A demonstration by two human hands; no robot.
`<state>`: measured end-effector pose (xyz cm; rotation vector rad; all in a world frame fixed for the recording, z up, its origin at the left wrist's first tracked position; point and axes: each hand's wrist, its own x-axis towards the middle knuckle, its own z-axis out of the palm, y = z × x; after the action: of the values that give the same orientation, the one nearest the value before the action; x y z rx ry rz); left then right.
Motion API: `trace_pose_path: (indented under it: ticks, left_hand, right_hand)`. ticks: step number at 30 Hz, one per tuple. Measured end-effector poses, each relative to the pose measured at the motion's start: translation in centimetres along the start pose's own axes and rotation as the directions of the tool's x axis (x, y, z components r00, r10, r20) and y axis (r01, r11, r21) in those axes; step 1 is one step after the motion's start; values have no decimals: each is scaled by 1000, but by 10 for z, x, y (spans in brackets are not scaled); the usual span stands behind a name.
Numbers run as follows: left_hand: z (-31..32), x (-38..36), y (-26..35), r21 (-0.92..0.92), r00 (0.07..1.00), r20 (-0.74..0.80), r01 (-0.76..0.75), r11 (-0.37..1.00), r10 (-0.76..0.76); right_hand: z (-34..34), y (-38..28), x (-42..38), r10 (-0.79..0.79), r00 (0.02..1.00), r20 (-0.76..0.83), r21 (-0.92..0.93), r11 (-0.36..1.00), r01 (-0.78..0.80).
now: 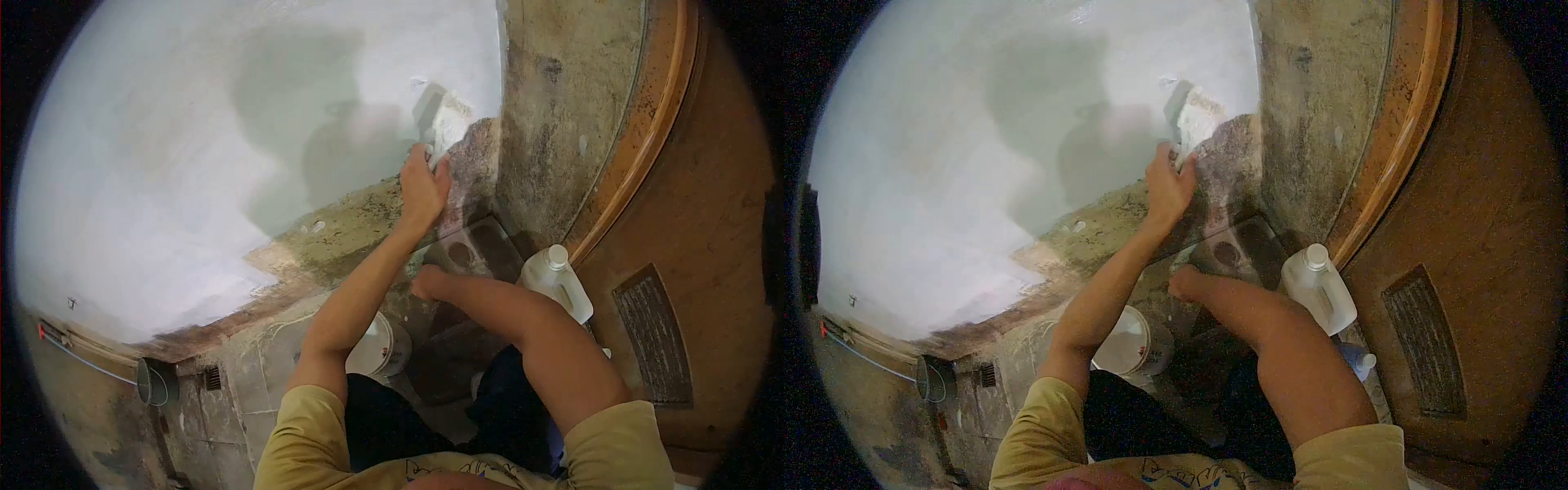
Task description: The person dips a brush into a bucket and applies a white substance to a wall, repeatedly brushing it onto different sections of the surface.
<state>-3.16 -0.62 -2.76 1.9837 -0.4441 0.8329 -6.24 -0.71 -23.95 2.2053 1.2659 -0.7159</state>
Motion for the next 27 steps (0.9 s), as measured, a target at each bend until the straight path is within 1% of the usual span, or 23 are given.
trace_pose_path:
  ticks: [1,2,4,5,6,7,8,9,10,12,13,15,17,19,21,22,23,24,25,27]
  left_hand:
    - [-2,1,3,-41,991,61,121,992,-118]
    - [-1,4,5,-40,991,61,121,992,-119]
    - [3,12,4,11,1000,-10,6,1000,-6]
    - [6,19,3,7,1000,-11,4,1000,-4]
    - [8,27,2,41,999,28,-45,998,44]
    - [9,35,2,74,993,72,-95,993,90]
    - [10,43,3,73,993,77,-94,993,88]
    - [7,54,10,134,984,178,-34,990,9]
    - [6,62,12,201,960,271,18,979,-73]
    - [3,72,14,241,958,270,26,970,-93]
    - [2,77,13,277,957,267,35,960,-112]
    - [-5,85,11,296,956,267,38,954,-121]
    - [-15,87,8,318,954,267,47,947,-137]
    - [-27,90,8,374,967,242,-17,927,-80]
    - [-40,90,6,385,970,233,-33,922,-63]
    - [-47,90,4,392,973,227,-48,919,-46]
    - [-54,90,2,395,973,226,-48,917,-46]
    - [-62,90,-1,419,967,239,-19,908,-90]
    - [-69,91,-5,442,959,251,9,897,-133]
    - [-88,87,-10,473,949,275,3,881,-151]
  right_hand:
    - [-2,-1,-2,-1,1000,-1,1,1000,1]
    - [-4,-1,-5,-11,1000,-7,-4,1000,11]
    - [0,-1,1,-19,1000,-13,-9,1000,19]
    - [1,-1,4,-19,998,-54,-2,1000,19]
    - [4,0,7,-18,995,-94,7,1000,19]
    - [-5,0,-5,-15,996,-93,11,1000,17]
    - [-14,-1,-16,-29,996,-80,-1,1000,29]
    - [-21,-3,-25,-44,997,-68,-13,999,43]
    - [-13,-4,-17,-47,996,-72,-9,999,46]
    - [4,-3,-3,2,959,-285,92,995,26]
    - [-7,-4,-17,4,957,-290,95,995,25]
    - [-23,-7,-38,-49,981,-189,24,998,54]
    - [-14,-7,-21,-47,982,-181,38,998,55]
    - [-21,-8,-32,-47,984,-170,39,998,54]
    - [-26,-8,-45,-89,979,-185,-72,994,76]
    - [-27,-8,-44,-91,978,-188,-74,994,78]
    - [-28,-9,-43,-67,986,-154,-65,996,58]
    - [-32,-11,-46,-44,992,-120,-57,998,37]
    - [-35,-12,-48,-46,991,-123,-58,998,39]
    - [-39,-12,-55,-51,995,-91,-87,995,43]
